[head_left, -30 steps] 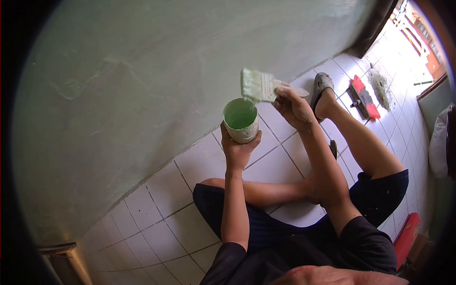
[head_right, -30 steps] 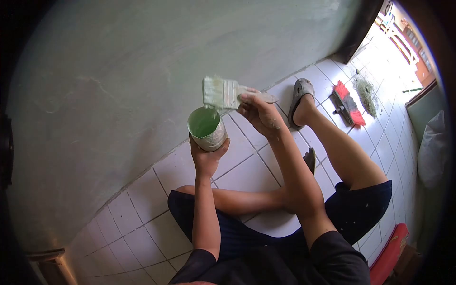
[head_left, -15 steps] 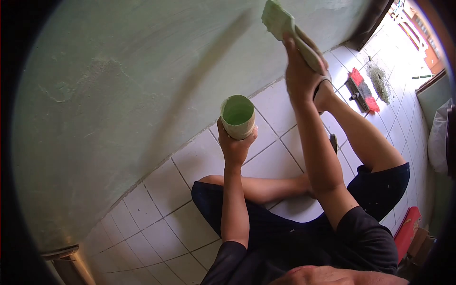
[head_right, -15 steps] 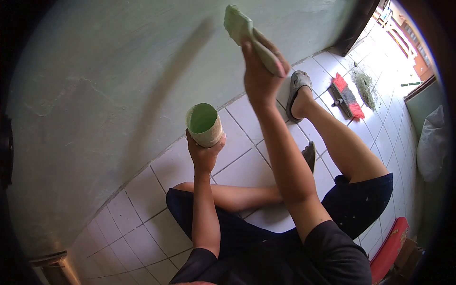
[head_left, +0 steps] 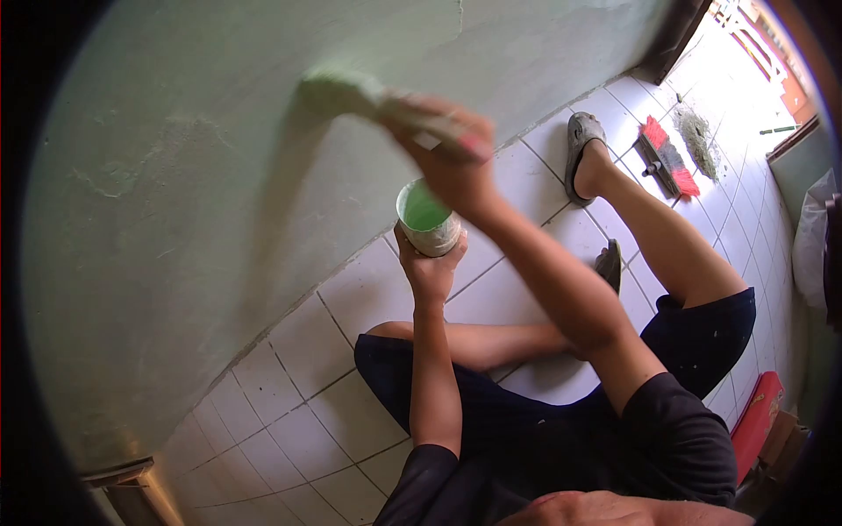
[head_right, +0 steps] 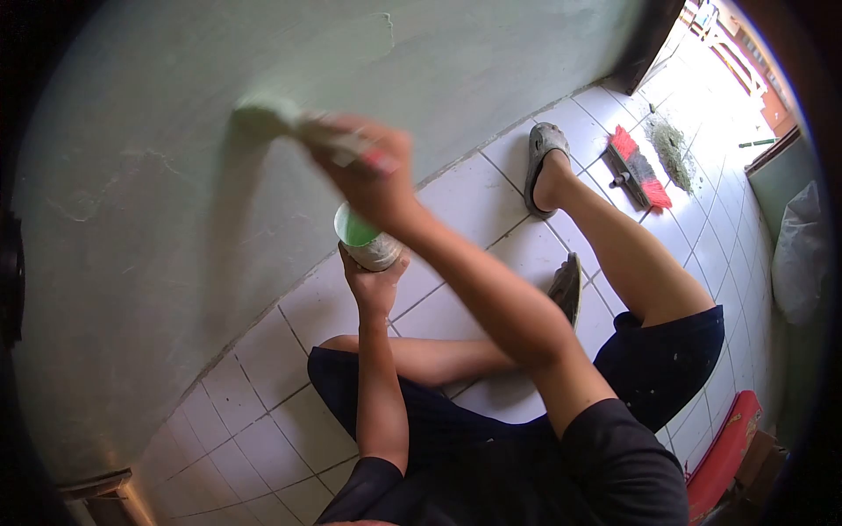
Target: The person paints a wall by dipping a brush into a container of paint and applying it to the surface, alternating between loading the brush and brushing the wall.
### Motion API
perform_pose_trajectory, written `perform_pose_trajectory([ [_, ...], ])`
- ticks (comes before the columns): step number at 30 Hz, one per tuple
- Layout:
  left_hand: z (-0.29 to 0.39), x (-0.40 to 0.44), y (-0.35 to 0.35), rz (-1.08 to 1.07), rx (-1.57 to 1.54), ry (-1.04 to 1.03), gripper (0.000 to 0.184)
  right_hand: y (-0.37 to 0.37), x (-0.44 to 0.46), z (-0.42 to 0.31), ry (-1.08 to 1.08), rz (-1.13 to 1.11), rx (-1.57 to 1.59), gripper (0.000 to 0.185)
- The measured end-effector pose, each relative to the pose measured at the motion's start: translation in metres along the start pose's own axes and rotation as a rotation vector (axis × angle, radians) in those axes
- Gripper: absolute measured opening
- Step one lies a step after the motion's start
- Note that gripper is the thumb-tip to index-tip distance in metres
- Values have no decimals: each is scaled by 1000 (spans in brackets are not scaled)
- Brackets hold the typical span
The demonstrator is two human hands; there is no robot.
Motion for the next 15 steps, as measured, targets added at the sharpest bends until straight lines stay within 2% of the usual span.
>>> perform_pose_trajectory([
  [1, 5, 1, 0, 5, -2, -3, 82, 16, 13, 16, 40, 2, -21, 27],
  [2, 13, 2, 0, 21, 33, 16, 81, 36, 27, 28, -15, -23, -81, 22],
  [3, 17, 1, 0, 35, 69, 38, 81, 55, 41, 47, 132, -30, -236, 17],
  [5, 16, 2, 2, 36, 90, 36, 81, 82, 65, 63, -245, 181, -247, 16],
  [6, 13, 3, 2, 29, 78, 1, 81, 102, 76, 91, -167, 220, -248, 18],
  [9, 11, 3, 3, 27, 67, -47, 82, 129, 100, 102, -287, 437, -157, 21],
  [10, 11, 3, 3, 30, 70, -58, 82, 128, 100, 104, -285, 433, -153, 21],
  [12, 10, 3, 4, 37, 86, -58, 82, 115, 100, 92, -115, 494, -338, 22],
  [13, 10, 3, 5, 36, 106, -55, 82, 105, 91, 87, -23, 358, -420, 19],
  [14, 7, 3, 6, 38, 107, -56, 82, 84, 76, 78, 48, 309, -413, 14],
  [15, 3, 3, 6, 41, 76, -44, 82, 53, 62, 58, 139, 259, -276, 13],
])
Point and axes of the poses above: each hand's wrist, its own x-axis towards the middle knuckle, its own y-axis out of the back of the hand, z = x × y, the point moved 1 cm from there along x, towards the middle knuckle, and after that the axes turned 14 degrees about z, right-handed, at the moved point
